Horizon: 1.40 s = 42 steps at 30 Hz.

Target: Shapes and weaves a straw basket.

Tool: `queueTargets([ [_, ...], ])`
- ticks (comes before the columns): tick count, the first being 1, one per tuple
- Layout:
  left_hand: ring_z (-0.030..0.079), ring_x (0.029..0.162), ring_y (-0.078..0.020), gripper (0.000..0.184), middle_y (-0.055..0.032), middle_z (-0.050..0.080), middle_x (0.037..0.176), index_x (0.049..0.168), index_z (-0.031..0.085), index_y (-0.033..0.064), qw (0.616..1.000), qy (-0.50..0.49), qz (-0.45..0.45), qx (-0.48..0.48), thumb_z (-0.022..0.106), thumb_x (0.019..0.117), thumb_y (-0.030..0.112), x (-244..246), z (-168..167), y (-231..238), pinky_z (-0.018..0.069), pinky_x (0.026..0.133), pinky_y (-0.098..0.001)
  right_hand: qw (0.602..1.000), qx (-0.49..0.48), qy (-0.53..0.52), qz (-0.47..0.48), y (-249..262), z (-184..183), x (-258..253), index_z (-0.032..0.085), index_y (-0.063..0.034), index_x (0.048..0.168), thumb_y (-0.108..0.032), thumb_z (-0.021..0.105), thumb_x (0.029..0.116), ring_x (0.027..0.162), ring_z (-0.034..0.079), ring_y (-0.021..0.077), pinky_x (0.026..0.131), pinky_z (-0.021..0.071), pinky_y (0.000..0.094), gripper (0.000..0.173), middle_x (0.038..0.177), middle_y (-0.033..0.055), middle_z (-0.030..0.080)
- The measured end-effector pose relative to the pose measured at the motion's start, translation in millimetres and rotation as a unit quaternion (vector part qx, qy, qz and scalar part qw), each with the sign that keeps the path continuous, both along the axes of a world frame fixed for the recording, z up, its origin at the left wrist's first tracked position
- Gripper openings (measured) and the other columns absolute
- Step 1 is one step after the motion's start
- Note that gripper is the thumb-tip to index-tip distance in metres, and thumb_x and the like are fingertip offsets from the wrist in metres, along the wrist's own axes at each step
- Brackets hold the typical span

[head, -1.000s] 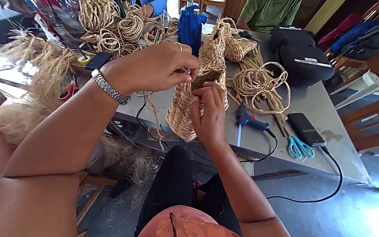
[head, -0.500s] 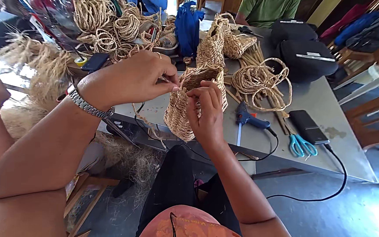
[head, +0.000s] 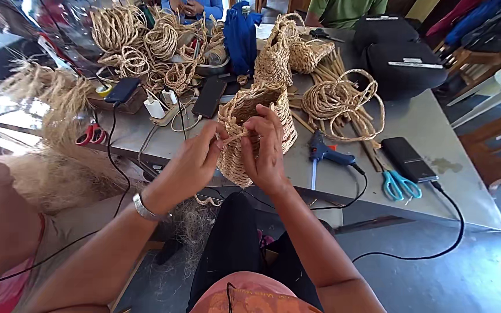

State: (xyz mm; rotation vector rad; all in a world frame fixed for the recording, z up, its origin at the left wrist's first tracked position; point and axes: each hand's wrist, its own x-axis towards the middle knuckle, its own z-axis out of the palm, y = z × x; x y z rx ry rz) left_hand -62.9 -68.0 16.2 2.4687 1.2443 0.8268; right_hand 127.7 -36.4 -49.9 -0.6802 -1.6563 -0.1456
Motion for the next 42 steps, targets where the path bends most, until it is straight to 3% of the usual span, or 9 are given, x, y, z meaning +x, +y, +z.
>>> queueTargets([
  [3,0.059,0.067,-0.0189,0.030,-0.0062,0.061,0.087,0.129,0.055,0.0069,0.993,0.013,0.032,0.112,0.047,0.1075,0.027,5,-20,-5,0.0517,0.057,-0.0391,0.999,0.027,0.026,-0.014,0,-7,-8,0.061,-0.0012,0.117,-0.010,0.053,0.1015,0.142,0.046,0.0383,0.121,0.0305,0.0603,0.020,0.127,0.0171,0.066],
  [7,0.060,0.069,-0.0220,0.020,-0.0111,0.061,0.093,0.106,0.062,0.0053,0.979,0.013,0.045,0.198,0.053,0.1068,0.024,5,-35,-3,0.0496,0.056,-0.0386,0.999,0.004,0.013,-0.052,-16,-31,-17,0.055,-0.0017,0.139,-0.010,0.053,0.1015,0.148,0.040,0.0346,0.123,0.0288,0.0584,0.038,0.152,0.0174,0.052],
  [9,0.060,0.071,-0.0208,0.020,-0.0114,0.060,0.095,0.104,0.062,0.0045,0.976,0.005,0.038,0.213,0.054,0.1065,0.023,5,-40,-1,0.0503,0.058,-0.0357,0.998,-0.007,0.000,-0.055,-20,-45,-16,0.051,-0.0033,0.146,-0.009,0.053,0.1016,0.150,0.038,0.0323,0.124,0.0279,0.0573,0.045,0.157,0.0163,0.047],
  [16,0.062,0.094,-0.0177,0.020,-0.0143,0.061,0.107,0.106,0.067,-0.0020,0.970,-0.073,0.013,0.232,0.056,0.1052,0.014,8,-52,5,0.0531,0.083,-0.0282,0.999,-0.026,0.007,-0.038,-28,-41,-6,0.057,-0.0036,0.140,-0.010,0.055,0.1017,0.144,0.046,0.0321,0.121,0.0342,0.0547,0.039,0.150,0.0160,0.054],
  [20,0.058,0.099,-0.0123,0.024,-0.0112,0.058,0.111,0.111,0.068,-0.0022,0.974,-0.134,0.016,0.180,0.052,0.1068,0.016,15,-54,-1,0.0494,0.088,-0.0232,0.999,-0.009,0.029,-0.043,-28,-18,-12,0.059,-0.0011,0.131,-0.014,0.056,0.1010,0.138,0.052,0.0332,0.119,0.0352,0.0563,0.032,0.139,0.0179,0.061],
  [24,0.057,0.099,-0.0081,0.027,-0.0082,0.057,0.112,0.112,0.067,-0.0003,0.981,-0.149,0.017,0.121,0.048,0.1081,0.017,11,-52,-2,0.0485,0.086,-0.0200,0.998,-0.026,-0.019,-0.052,-18,2,-14,0.059,-0.0021,0.138,-0.014,0.055,0.1020,0.141,0.050,0.0324,0.120,0.0297,0.0594,0.038,0.141,0.0151,0.062],
  [29,0.066,0.079,-0.0080,0.027,-0.0060,0.069,0.096,0.127,0.063,0.0028,0.986,-0.121,0.028,0.109,0.054,0.1065,0.018,-5,-17,6,0.0559,0.072,-0.0236,0.998,-0.011,-0.017,-0.062,-10,2,-12,0.070,-0.0056,0.116,-0.010,0.055,0.1028,0.132,0.056,0.0306,0.116,0.0355,0.0572,0.020,0.121,0.0111,0.070],
  [37,0.063,0.093,-0.0195,0.025,-0.0091,0.063,0.114,0.111,0.073,0.0124,0.972,0.124,-0.104,0.168,0.053,0.1050,0.026,-7,62,53,0.0540,0.079,-0.0397,0.997,-0.022,-0.023,-0.074,-13,8,-10,0.071,-0.0062,0.114,-0.011,0.055,0.1009,0.128,0.058,0.0305,0.114,0.0366,0.0565,0.022,0.116,0.0101,0.071],
  [42,0.064,0.096,-0.0178,0.026,-0.0028,0.064,0.108,0.105,0.074,0.0171,0.949,0.222,-0.167,0.149,0.052,0.1041,0.031,4,92,73,0.0531,0.081,-0.0419,0.996,-0.020,-0.015,-0.084,-12,8,-12,0.071,-0.0049,0.114,-0.010,0.056,0.0990,0.126,0.058,0.0310,0.112,0.0386,0.0560,0.021,0.114,0.0105,0.071],
])
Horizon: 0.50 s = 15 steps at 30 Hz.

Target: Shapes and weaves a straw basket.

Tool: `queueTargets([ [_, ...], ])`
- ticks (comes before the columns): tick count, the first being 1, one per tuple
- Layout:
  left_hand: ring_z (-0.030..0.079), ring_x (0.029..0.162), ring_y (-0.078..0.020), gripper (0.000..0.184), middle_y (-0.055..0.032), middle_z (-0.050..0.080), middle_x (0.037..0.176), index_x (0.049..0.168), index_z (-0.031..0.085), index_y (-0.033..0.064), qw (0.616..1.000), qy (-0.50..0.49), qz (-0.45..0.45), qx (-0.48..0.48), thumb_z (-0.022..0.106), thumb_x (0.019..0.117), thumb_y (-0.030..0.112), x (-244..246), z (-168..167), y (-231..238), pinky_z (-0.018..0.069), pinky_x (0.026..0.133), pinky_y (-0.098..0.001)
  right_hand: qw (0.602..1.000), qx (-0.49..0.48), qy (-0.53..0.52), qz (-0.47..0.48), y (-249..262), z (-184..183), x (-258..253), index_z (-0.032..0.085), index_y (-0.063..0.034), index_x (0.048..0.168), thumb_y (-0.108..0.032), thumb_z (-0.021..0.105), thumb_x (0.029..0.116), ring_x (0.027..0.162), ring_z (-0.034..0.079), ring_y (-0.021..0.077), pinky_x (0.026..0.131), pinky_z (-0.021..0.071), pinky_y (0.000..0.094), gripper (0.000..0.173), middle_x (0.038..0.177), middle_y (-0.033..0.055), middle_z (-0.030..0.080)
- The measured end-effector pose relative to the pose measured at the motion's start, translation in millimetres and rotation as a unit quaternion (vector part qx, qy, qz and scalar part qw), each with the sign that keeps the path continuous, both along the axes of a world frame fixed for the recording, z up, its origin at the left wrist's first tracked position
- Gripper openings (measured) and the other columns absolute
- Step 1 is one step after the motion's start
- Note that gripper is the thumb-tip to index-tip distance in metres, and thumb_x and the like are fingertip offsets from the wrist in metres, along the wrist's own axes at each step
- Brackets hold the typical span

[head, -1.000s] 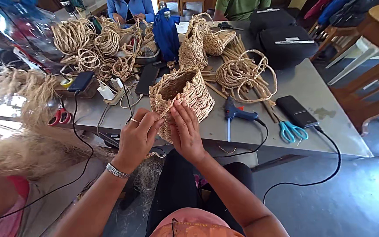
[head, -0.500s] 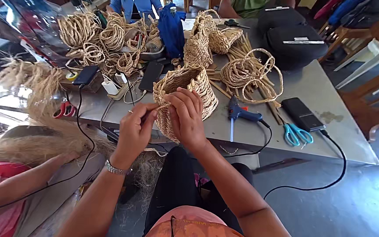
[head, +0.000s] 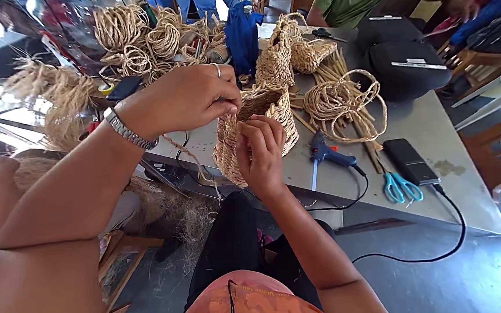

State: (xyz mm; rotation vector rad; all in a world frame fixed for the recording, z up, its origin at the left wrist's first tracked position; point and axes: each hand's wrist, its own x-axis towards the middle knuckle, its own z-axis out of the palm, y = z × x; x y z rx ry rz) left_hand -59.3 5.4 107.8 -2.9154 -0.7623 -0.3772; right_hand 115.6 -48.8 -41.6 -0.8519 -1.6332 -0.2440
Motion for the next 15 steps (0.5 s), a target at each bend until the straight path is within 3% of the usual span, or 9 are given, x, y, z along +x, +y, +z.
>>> queueTargets([
  [6,0.062,0.093,-0.0135,0.024,-0.0007,0.064,0.101,0.101,0.074,0.0172,0.997,0.053,-0.052,-0.031,0.053,0.1023,0.029,6,10,20,0.0515,0.082,-0.0346,1.000,-0.007,0.004,-0.012,-1,4,-2,0.070,-0.0053,0.111,-0.014,0.060,0.1016,0.123,0.060,0.0295,0.110,0.0406,0.0539,0.016,0.111,0.0096,0.071],
  [13,0.058,0.091,-0.0096,0.025,0.0005,0.058,0.099,0.104,0.071,0.0177,0.995,0.004,-0.078,-0.058,0.052,0.1033,0.033,6,-2,28,0.0493,0.080,-0.0269,1.000,-0.004,0.009,-0.023,-1,5,-4,0.069,-0.0046,0.108,-0.014,0.060,0.1012,0.120,0.061,0.0296,0.108,0.0418,0.0532,0.015,0.105,0.0094,0.071],
  [15,0.059,0.091,-0.0113,0.024,-0.0008,0.060,0.098,0.103,0.072,0.0166,0.995,0.006,-0.073,-0.070,0.053,0.1027,0.032,3,-7,30,0.0502,0.080,-0.0294,0.999,-0.004,-0.003,-0.032,-1,5,-4,0.069,-0.0042,0.108,-0.013,0.059,0.1006,0.119,0.060,0.0299,0.107,0.0424,0.0523,0.015,0.106,0.0104,0.070],
])
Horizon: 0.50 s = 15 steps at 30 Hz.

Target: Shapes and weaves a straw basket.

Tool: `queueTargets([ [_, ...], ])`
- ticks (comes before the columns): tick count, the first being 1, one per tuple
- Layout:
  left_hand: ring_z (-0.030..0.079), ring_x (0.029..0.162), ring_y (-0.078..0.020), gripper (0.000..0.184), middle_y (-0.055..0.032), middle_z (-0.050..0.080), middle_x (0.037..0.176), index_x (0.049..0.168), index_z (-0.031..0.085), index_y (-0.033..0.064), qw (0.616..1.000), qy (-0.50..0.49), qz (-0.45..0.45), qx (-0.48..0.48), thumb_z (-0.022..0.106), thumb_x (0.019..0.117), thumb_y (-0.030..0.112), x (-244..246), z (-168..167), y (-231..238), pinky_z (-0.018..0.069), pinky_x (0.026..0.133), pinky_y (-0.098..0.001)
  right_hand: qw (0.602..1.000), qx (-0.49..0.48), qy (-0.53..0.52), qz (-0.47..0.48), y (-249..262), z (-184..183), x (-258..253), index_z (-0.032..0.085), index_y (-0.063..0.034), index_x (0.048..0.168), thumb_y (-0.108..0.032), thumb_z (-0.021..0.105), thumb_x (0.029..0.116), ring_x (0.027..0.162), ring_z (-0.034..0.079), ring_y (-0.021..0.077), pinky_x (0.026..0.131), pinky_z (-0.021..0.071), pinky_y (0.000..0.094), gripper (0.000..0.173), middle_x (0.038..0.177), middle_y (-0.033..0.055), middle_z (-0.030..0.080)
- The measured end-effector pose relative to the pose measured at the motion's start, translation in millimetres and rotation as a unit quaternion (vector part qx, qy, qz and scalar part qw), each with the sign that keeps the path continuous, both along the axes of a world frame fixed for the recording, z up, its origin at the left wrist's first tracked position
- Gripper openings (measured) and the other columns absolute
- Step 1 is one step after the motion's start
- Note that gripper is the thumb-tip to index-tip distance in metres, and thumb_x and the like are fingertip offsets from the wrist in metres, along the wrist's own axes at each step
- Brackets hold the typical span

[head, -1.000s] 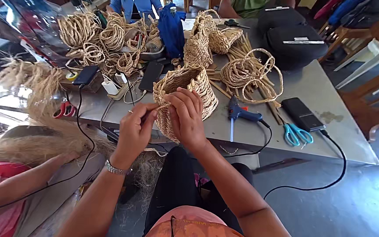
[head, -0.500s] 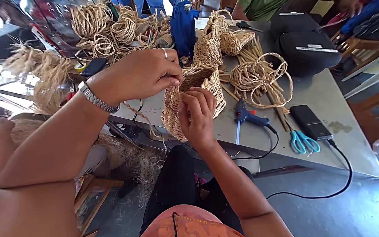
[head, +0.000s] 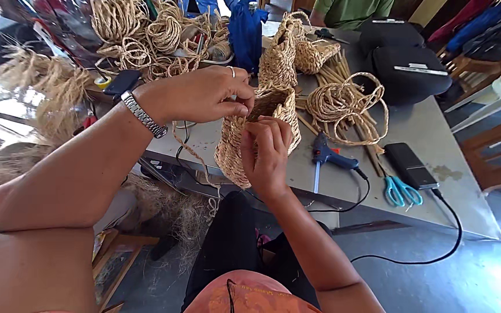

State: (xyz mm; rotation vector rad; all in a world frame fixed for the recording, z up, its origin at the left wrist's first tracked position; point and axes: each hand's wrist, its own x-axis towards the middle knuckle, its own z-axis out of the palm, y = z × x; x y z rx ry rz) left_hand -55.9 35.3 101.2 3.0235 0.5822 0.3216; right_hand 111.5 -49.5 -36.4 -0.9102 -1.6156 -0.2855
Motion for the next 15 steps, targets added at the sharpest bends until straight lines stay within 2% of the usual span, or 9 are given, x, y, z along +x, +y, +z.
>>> queueTargets([
  [2,0.060,0.092,-0.0121,0.024,0.0002,0.060,0.100,0.102,0.072,0.0189,0.999,0.014,0.031,0.007,0.052,0.1025,0.033,-3,1,-5,0.0509,0.081,-0.0324,1.000,0.000,-0.008,-0.004,0,1,1,0.069,-0.0044,0.108,-0.013,0.059,0.1000,0.119,0.060,0.0301,0.106,0.0423,0.0519,0.016,0.107,0.0111,0.069],
  [4,0.061,0.091,-0.0156,0.022,-0.0004,0.060,0.101,0.102,0.072,0.0200,0.996,0.018,0.085,0.029,0.053,0.1026,0.032,-4,1,-20,0.0518,0.077,-0.0395,1.000,0.001,-0.017,-0.002,0,3,2,0.069,-0.0031,0.108,-0.013,0.059,0.1000,0.118,0.060,0.0311,0.105,0.0430,0.0508,0.017,0.107,0.0127,0.068],
  [7,0.062,0.083,-0.0247,0.023,-0.0072,0.059,0.097,0.106,0.071,0.0141,0.985,-0.041,0.161,0.053,0.052,0.1040,0.027,-4,-16,-45,0.0509,0.068,-0.0485,1.000,0.004,-0.019,0.001,-1,4,2,0.068,-0.0020,0.110,-0.013,0.059,0.0999,0.116,0.060,0.0316,0.102,0.0442,0.0485,0.017,0.107,0.0134,0.068],
  [9,0.062,0.081,-0.0217,0.021,-0.0078,0.059,0.099,0.111,0.069,0.0125,0.970,-0.124,0.206,0.048,0.053,0.1047,0.025,-5,-36,-56,0.0533,0.070,-0.0431,1.000,-0.003,-0.001,-0.006,2,5,0,0.068,-0.0048,0.112,-0.014,0.059,0.0989,0.114,0.060,0.0283,0.101,0.0439,0.0492,0.018,0.107,0.0096,0.068],
  [12,0.061,0.081,-0.0135,0.019,-0.0068,0.062,0.099,0.104,0.068,0.0085,0.935,-0.256,0.244,0.021,0.059,0.1031,0.025,-4,-66,-64,0.0529,0.072,-0.0302,0.999,-0.026,-0.015,-0.020,0,12,-2,0.068,-0.0054,0.124,-0.013,0.057,0.0981,0.105,0.059,0.0277,0.094,0.0432,0.0493,0.029,0.099,0.0078,0.067],
  [15,0.060,0.078,-0.0096,0.017,-0.0074,0.063,0.099,0.104,0.068,0.0043,0.892,-0.373,0.254,-0.006,0.062,0.1022,0.020,4,-93,-71,0.0516,0.069,-0.0238,0.998,-0.043,-0.040,-0.038,-1,16,-1,0.074,-0.0099,0.121,-0.012,0.056,0.0958,0.102,0.058,0.0283,0.092,0.0409,0.0487,0.031,0.092,0.0071,0.065],
])
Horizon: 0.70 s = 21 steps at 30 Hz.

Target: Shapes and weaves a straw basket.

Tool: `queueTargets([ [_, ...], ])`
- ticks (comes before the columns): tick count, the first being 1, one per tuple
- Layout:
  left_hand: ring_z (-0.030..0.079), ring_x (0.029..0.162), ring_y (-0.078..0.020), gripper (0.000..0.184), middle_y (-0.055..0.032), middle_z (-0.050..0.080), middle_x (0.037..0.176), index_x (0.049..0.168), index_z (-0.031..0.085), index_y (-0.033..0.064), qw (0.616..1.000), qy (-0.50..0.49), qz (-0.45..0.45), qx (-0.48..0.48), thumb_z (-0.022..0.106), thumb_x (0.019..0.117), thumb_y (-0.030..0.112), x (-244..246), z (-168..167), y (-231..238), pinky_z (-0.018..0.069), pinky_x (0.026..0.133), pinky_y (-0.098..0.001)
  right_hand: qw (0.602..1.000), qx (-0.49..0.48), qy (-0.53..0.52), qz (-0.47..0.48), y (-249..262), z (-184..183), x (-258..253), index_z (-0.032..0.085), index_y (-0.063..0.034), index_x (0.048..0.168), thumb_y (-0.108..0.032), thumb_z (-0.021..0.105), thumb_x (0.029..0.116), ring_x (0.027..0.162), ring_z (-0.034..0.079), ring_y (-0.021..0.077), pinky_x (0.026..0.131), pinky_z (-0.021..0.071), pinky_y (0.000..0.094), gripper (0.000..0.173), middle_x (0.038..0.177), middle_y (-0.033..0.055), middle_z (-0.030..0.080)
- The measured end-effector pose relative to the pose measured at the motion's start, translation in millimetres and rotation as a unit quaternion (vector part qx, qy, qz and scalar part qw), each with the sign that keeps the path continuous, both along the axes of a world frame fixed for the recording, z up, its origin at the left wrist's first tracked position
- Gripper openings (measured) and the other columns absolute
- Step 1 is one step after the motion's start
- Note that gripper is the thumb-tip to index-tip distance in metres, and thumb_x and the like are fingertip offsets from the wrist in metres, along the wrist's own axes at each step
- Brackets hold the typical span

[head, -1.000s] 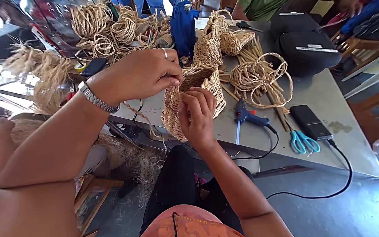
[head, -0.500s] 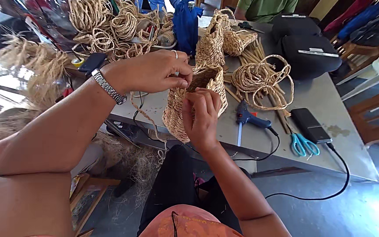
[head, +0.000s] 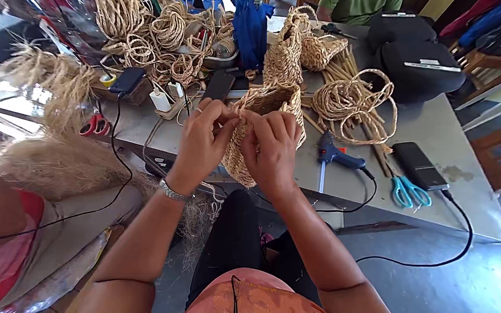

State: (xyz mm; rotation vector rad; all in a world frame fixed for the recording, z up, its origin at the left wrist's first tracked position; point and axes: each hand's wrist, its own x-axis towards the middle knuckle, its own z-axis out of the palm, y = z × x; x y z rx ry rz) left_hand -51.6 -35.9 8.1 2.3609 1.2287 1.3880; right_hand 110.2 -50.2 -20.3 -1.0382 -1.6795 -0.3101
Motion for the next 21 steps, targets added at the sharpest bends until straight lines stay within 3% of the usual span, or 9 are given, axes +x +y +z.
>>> queueTargets([
  [4,0.053,0.067,-0.0048,0.017,-0.0077,0.061,0.097,0.112,0.070,-0.0004,0.996,-0.083,0.005,0.036,0.064,0.1005,0.011,10,-26,-10,0.0465,0.057,-0.0165,1.000,-0.009,-0.009,0.000,-4,4,4,0.075,-0.0104,0.119,-0.013,0.056,0.0981,0.107,0.058,0.0287,0.091,0.0424,0.0472,0.028,0.096,0.0077,0.065],
  [9,0.056,0.072,-0.0059,0.019,-0.0092,0.063,0.102,0.115,0.071,0.0009,0.997,0.001,0.028,0.067,0.061,0.1005,0.008,-7,-22,-16,0.0485,0.063,-0.0168,1.000,-0.005,-0.005,0.000,-5,3,3,0.074,-0.0103,0.119,-0.012,0.056,0.0973,0.107,0.058,0.0289,0.091,0.0425,0.0474,0.029,0.097,0.0083,0.066],
  [11,0.058,0.075,-0.0100,0.021,-0.0110,0.066,0.103,0.115,0.071,0.0020,0.995,0.039,0.041,0.081,0.056,0.1044,0.012,-13,-15,-8,0.0497,0.067,-0.0217,1.000,-0.001,0.001,-0.002,-4,1,1,0.075,-0.0103,0.119,-0.012,0.057,0.0968,0.107,0.058,0.0287,0.091,0.0424,0.0473,0.028,0.097,0.0083,0.066],
  [15,0.067,0.082,-0.0255,0.029,-0.0129,0.068,0.097,0.116,0.065,0.0033,0.992,0.108,0.053,0.041,0.048,0.1090,0.026,-23,4,15,0.0549,0.074,-0.0458,1.000,-0.001,0.006,0.002,-4,0,1,0.074,-0.0084,0.118,-0.011,0.056,0.0965,0.107,0.058,0.0294,0.093,0.0428,0.0476,0.028,0.097,0.0087,0.066],
  [16,0.068,0.079,-0.0245,0.029,-0.0119,0.068,0.092,0.118,0.061,0.0027,0.993,0.113,0.037,0.025,0.046,0.1093,0.026,-28,9,23,0.0562,0.073,-0.0460,1.000,-0.002,0.008,0.007,-5,0,1,0.074,-0.0081,0.118,-0.011,0.056,0.0967,0.107,0.058,0.0293,0.094,0.0430,0.0479,0.028,0.096,0.0087,0.065],
  [18,0.066,0.074,-0.0174,0.030,-0.0092,0.067,0.087,0.125,0.059,0.0028,0.994,0.105,-0.014,0.023,0.044,0.1096,0.023,-36,16,41,0.0567,0.070,-0.0373,1.000,-0.006,0.015,0.027,-6,-2,2,0.074,-0.0075,0.117,-0.009,0.055,0.0963,0.108,0.058,0.0293,0.096,0.0437,0.0474,0.028,0.098,0.0091,0.065],
  [21,0.063,0.082,-0.0124,0.032,-0.0093,0.069,0.102,0.128,0.065,0.0059,0.990,0.090,-0.095,0.055,0.041,0.1096,0.018,-37,22,61,0.0535,0.077,-0.0297,0.998,-0.009,0.027,0.055,-6,-5,3,0.074,-0.0063,0.116,-0.008,0.053,0.0963,0.111,0.057,0.0302,0.097,0.0454,0.0452,0.028,0.102,0.0109,0.066],
])
